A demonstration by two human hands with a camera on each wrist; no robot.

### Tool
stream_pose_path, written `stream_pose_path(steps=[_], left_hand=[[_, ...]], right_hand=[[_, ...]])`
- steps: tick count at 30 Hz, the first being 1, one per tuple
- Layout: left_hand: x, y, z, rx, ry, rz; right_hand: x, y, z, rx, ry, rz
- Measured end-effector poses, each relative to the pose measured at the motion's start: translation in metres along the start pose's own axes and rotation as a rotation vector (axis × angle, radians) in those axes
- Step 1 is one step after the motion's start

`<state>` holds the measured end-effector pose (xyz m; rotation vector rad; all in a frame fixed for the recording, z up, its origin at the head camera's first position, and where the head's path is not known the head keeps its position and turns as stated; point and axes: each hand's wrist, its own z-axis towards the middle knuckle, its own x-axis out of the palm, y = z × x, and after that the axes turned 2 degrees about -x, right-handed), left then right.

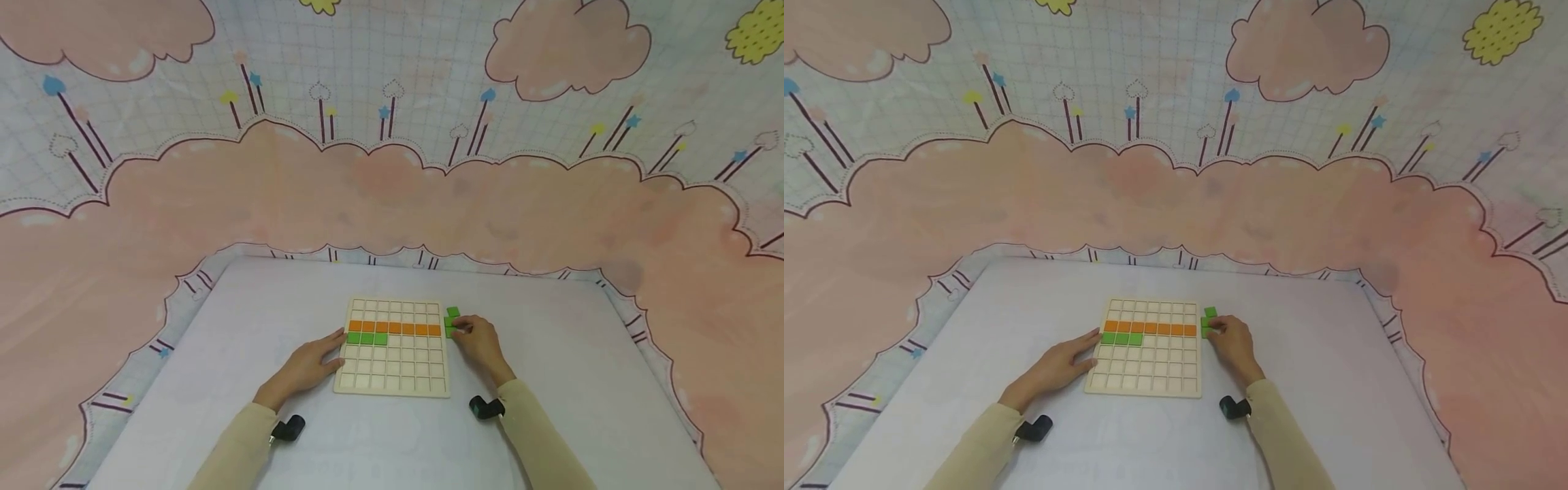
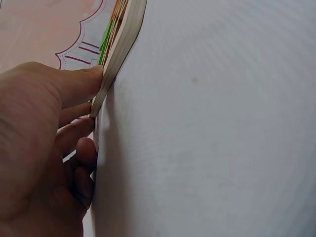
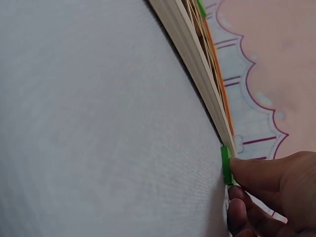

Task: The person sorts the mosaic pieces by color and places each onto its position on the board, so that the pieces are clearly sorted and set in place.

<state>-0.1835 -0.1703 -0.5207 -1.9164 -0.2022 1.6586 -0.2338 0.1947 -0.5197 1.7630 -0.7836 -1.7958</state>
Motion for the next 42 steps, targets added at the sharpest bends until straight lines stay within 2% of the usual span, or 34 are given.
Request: stream_pose_path(steps=[13, 21, 30, 38, 42], left_hand=[[-0.0028, -0.0023, 0.0014, -0.005, 0.020, -0.002], [-0.0030, 0.0013, 0.0052, 0.001, 0.017, 0.011], [0.0005, 0.0040, 0.0049, -0.008, 0.027, 0.002], [-0.0003, 0.0024, 0.0042, -0.009, 0.027, -0.003], [0.0003, 0.0027, 0.0037, -0.012, 0.025, -0.004]], right_hand=[[-0.0024, 0.0040, -0.0016, -0.003, 0.021, -0.010], [-0.0026, 0.0029, -0.0012, -0.058, 0.035, -0.037], [-0.0031, 0.0015, -0.0046, -0.046, 0.032, 0.016], [-0.0053, -0.0003, -0.0065, -0.065, -0.023, 0.048], [-0.0070, 0.0007, -0.0077, -0.046, -0.019, 0.073]])
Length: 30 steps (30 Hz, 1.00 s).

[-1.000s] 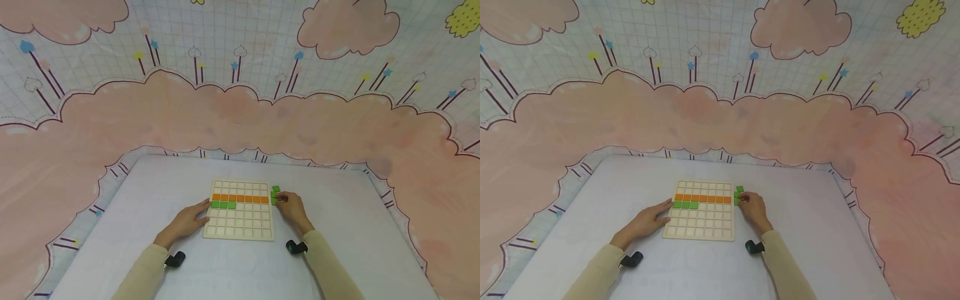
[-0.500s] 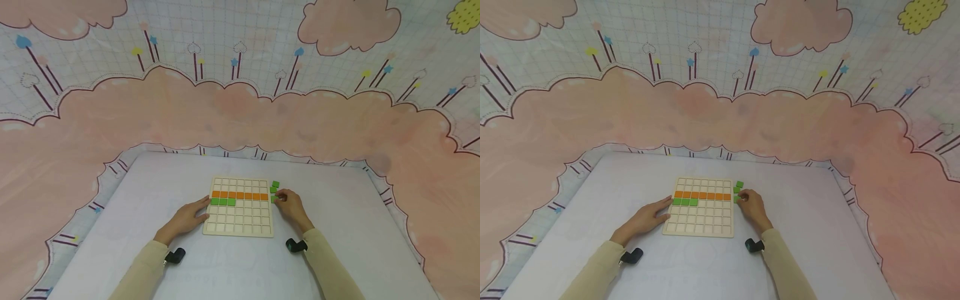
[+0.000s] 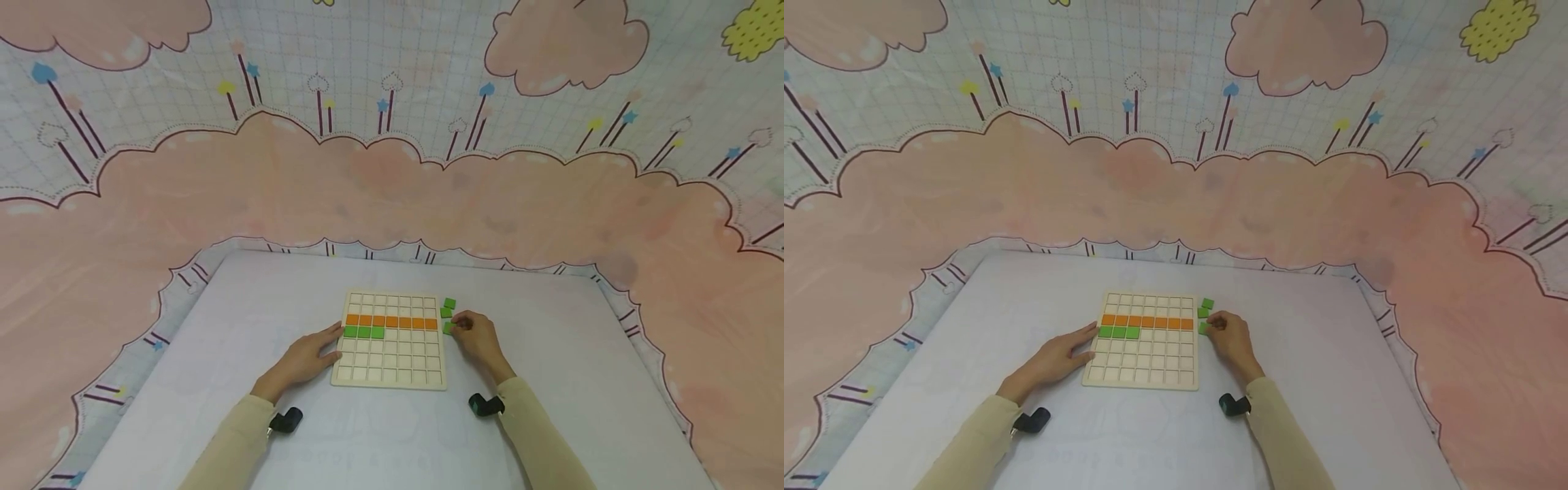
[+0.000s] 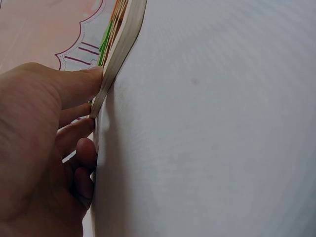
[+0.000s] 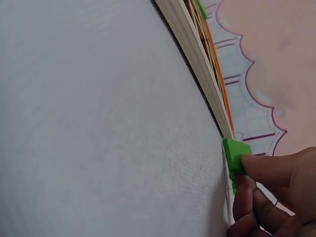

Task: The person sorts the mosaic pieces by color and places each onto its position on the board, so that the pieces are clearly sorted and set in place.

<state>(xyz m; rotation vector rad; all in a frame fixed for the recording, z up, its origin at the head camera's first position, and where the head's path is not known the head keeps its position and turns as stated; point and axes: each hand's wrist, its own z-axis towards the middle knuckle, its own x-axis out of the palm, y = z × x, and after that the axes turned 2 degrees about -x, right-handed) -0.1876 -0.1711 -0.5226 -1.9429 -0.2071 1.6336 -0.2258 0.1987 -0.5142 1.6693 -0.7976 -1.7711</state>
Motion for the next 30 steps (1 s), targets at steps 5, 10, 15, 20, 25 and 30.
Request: stream_pose_path(steps=[5, 10, 15, 20, 25, 30], left_hand=[[0.001, -0.001, -0.001, -0.003, 0.000, -0.001], [0.001, -0.001, -0.001, -0.005, -0.006, -0.005], [0.001, -0.001, -0.001, -0.001, -0.009, -0.006], [0.001, 0.000, -0.001, 0.005, -0.009, -0.002], [0.000, -0.001, -0.002, 0.006, -0.010, -0.004], [-0.001, -0.001, -0.002, 0.009, -0.009, 0.005]], right_hand=[[-0.002, 0.004, -0.002, 0.026, 0.002, 0.013], [-0.002, 0.009, -0.003, 0.017, -0.002, 0.038], [0.000, 0.016, -0.004, 0.001, -0.011, 0.066], [0.004, 0.020, -0.004, -0.015, -0.001, 0.074], [0.010, 0.028, -0.002, -0.019, 0.006, 0.081], [0.018, 0.035, -0.003, -0.007, 0.015, 0.102]])
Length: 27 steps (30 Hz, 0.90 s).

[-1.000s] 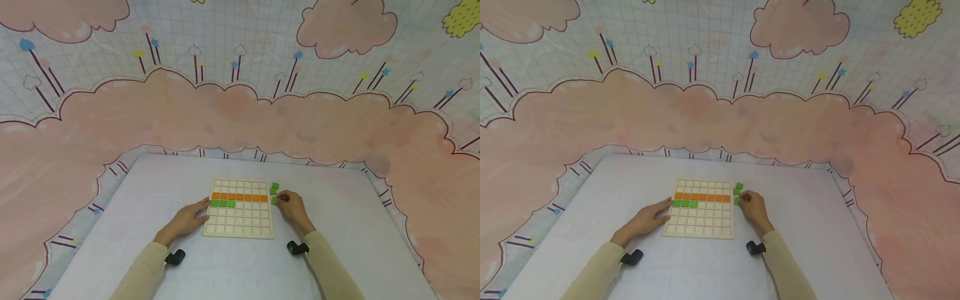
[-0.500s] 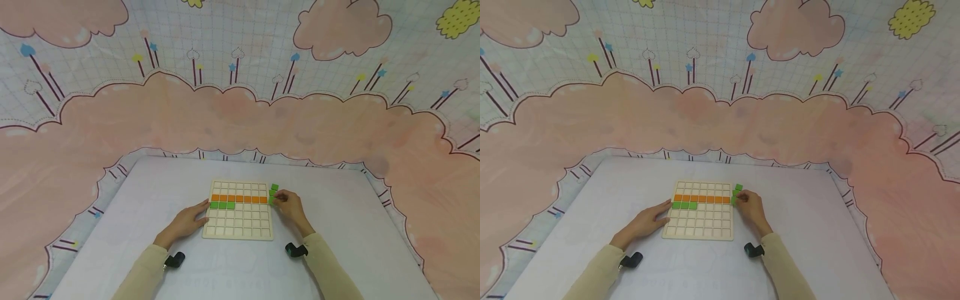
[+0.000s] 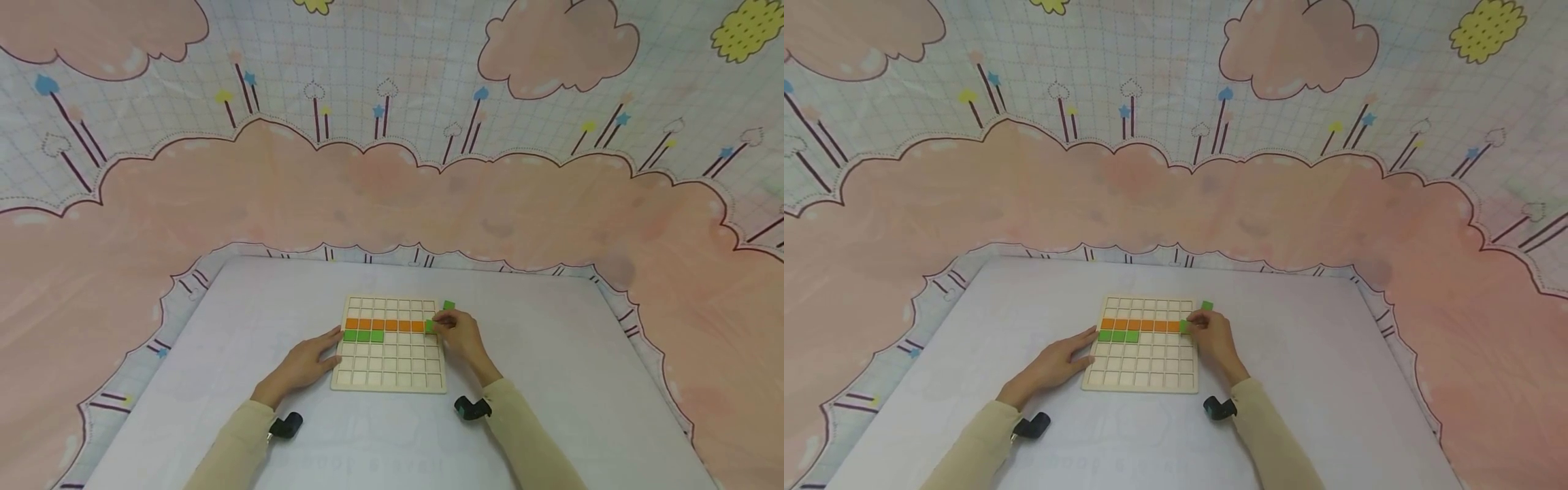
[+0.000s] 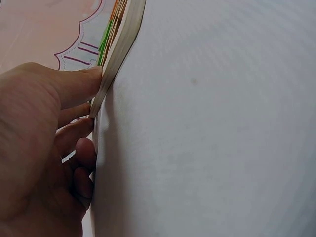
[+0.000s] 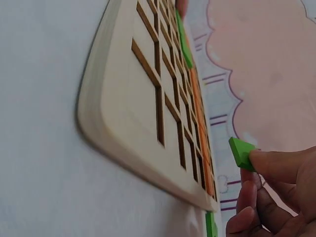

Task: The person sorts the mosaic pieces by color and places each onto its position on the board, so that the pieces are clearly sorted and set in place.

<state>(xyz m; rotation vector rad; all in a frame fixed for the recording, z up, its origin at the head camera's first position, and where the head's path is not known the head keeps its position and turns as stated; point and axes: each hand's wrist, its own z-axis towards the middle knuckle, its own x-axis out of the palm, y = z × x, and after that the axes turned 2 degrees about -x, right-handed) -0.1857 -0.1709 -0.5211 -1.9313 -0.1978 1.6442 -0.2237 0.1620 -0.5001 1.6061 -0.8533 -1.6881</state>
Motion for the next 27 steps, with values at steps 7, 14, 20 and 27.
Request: stream_pose_path(steps=[7, 14, 20, 27], left_hand=[[0.000, 0.000, 0.000, -0.009, 0.004, -0.010], [0.001, -0.001, 0.002, -0.016, 0.003, -0.007], [0.000, 0.000, 0.001, -0.013, 0.002, 0.000], [0.002, 0.001, 0.001, -0.016, 0.006, -0.013]], right_hand=[[0.014, 0.010, -0.003, -0.043, 0.025, 0.066], [0.027, 0.019, -0.005, -0.065, 0.049, 0.073], [0.038, 0.020, -0.006, -0.099, 0.074, 0.087], [0.048, 0.021, -0.007, -0.115, 0.088, 0.112]])
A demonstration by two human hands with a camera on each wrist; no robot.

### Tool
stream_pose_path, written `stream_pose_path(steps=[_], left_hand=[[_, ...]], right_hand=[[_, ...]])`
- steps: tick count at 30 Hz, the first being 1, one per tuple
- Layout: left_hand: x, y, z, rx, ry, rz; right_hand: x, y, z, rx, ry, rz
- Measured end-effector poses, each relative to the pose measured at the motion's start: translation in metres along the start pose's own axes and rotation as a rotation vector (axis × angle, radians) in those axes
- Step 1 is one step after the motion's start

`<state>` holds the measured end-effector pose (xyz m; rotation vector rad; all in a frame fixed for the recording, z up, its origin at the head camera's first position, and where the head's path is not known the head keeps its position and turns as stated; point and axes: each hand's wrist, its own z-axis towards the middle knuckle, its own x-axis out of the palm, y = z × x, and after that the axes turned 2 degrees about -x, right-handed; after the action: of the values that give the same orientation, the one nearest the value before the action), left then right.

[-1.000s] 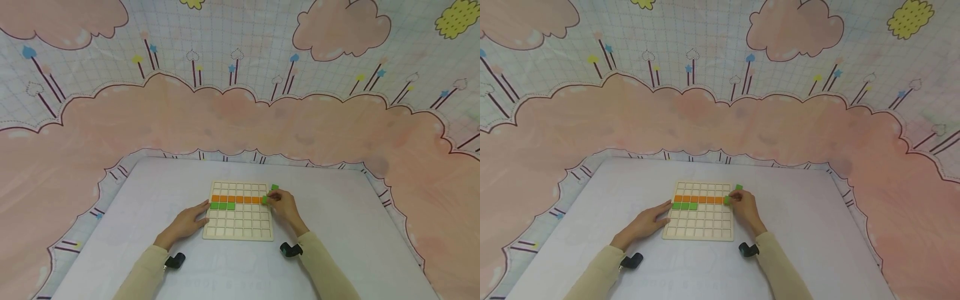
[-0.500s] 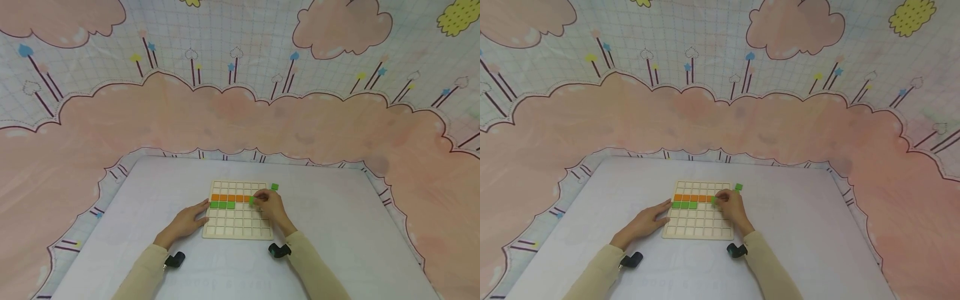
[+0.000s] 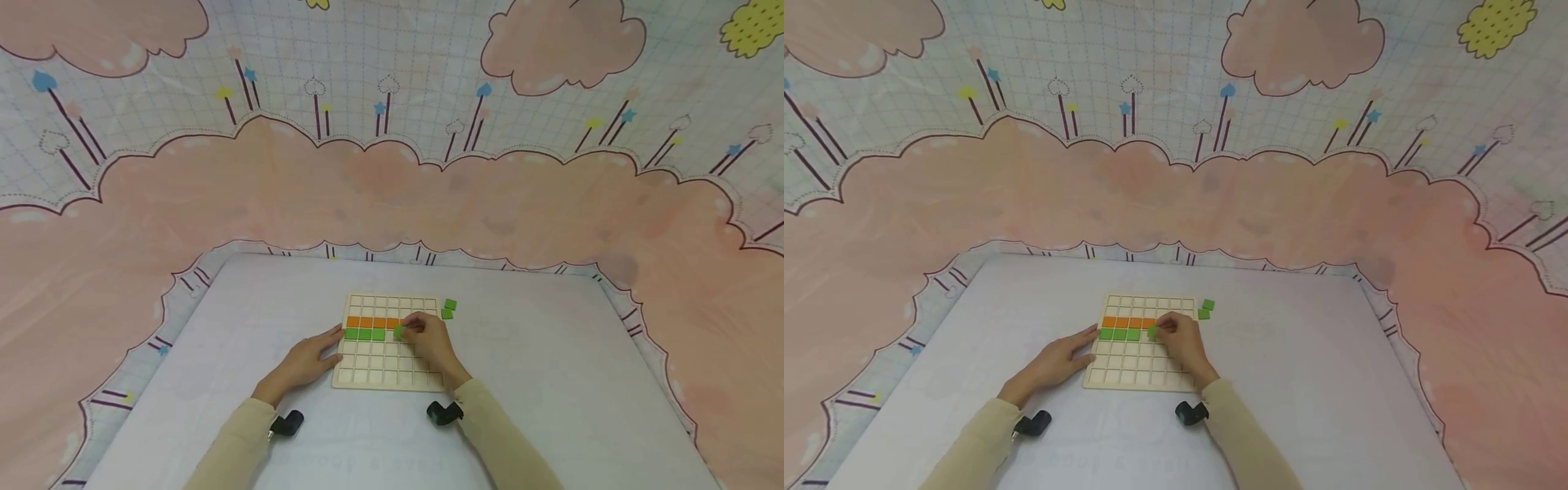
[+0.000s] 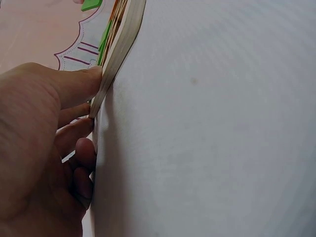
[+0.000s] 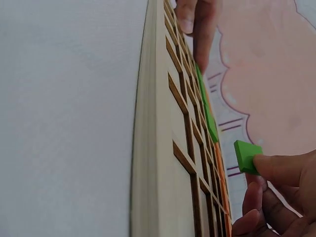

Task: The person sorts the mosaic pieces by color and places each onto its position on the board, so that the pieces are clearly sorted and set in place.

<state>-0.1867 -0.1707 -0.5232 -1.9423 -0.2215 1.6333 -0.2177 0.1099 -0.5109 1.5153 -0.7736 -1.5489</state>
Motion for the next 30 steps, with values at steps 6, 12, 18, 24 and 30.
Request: stream_pose_path(steps=[6, 12, 18, 24, 30], left_hand=[[0.000, 0.000, -0.001, 0.003, 0.003, 0.005], [0.000, -0.001, -0.001, 0.009, -0.005, 0.009], [-0.001, -0.001, 0.000, 0.006, -0.003, 0.014], [-0.003, -0.001, -0.001, 0.009, -0.010, 0.011], [-0.002, -0.001, -0.001, -0.007, 0.007, 0.009]], right_hand=[[0.009, -0.001, 0.000, -0.016, -0.006, -0.031], [0.013, 0.004, 0.001, 0.021, 0.003, -0.059], [0.016, 0.006, 0.002, 0.025, -0.001, -0.078], [0.017, 0.006, 0.005, 0.014, 0.008, -0.105], [0.017, 0.003, 0.003, 0.041, 0.018, -0.090]])
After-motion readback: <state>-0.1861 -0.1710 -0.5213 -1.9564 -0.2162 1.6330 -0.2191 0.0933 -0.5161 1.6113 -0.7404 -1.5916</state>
